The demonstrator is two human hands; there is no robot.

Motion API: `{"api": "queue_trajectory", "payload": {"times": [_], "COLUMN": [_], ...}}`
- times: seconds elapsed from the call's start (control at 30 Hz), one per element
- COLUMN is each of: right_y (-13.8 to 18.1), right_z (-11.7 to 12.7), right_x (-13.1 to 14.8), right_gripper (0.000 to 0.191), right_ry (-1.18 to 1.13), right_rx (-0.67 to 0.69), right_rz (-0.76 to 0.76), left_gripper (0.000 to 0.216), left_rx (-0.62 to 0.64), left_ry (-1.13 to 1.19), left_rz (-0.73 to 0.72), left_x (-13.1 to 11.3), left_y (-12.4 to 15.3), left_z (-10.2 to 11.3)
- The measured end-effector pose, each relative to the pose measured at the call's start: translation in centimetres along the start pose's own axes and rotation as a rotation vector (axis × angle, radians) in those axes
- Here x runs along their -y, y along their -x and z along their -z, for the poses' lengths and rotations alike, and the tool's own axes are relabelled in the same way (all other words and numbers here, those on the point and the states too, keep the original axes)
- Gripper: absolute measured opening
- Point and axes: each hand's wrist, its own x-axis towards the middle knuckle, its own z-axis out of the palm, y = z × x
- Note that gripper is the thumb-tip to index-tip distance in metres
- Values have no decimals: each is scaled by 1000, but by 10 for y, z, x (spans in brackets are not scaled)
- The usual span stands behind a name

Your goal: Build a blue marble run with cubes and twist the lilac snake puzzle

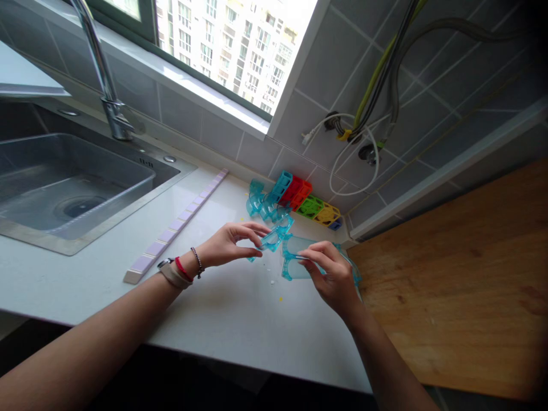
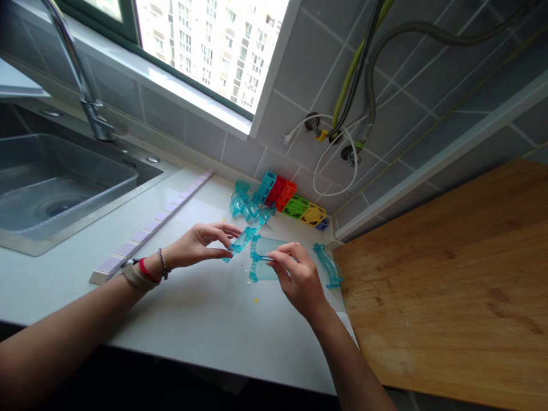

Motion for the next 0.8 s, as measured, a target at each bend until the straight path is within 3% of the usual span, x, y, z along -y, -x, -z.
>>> {"api": "queue_trajectory", "payload": {"times": [0.23, 0.43, 0.6, 0.7, 0.8], "right_y": [7, 24, 34, 35, 33], "right_z": [-15, -38, -52, -56, -59], "right_x": [-24, -66, -76, -74, -73], "right_gripper": [14, 11, 11, 11, 10], "right_ry": [84, 79, 46, 27, 17], "right_rx": [7, 182, 293, 330, 319], "right_rz": [-127, -270, -320, -313, -314], "left_gripper": [6, 16, 14, 8, 19], "left_rx": [-71, 125, 295, 310, 282], "left_ry": [-407, -732, -821, -822, -791], "left_rz": [-116, -44, 24, 28, 25], "left_x": [-4, 12, 17, 17, 17], "left_y": [3, 6, 7, 7, 6], "left_z": [-4, -5, -7, -9, -11]}}
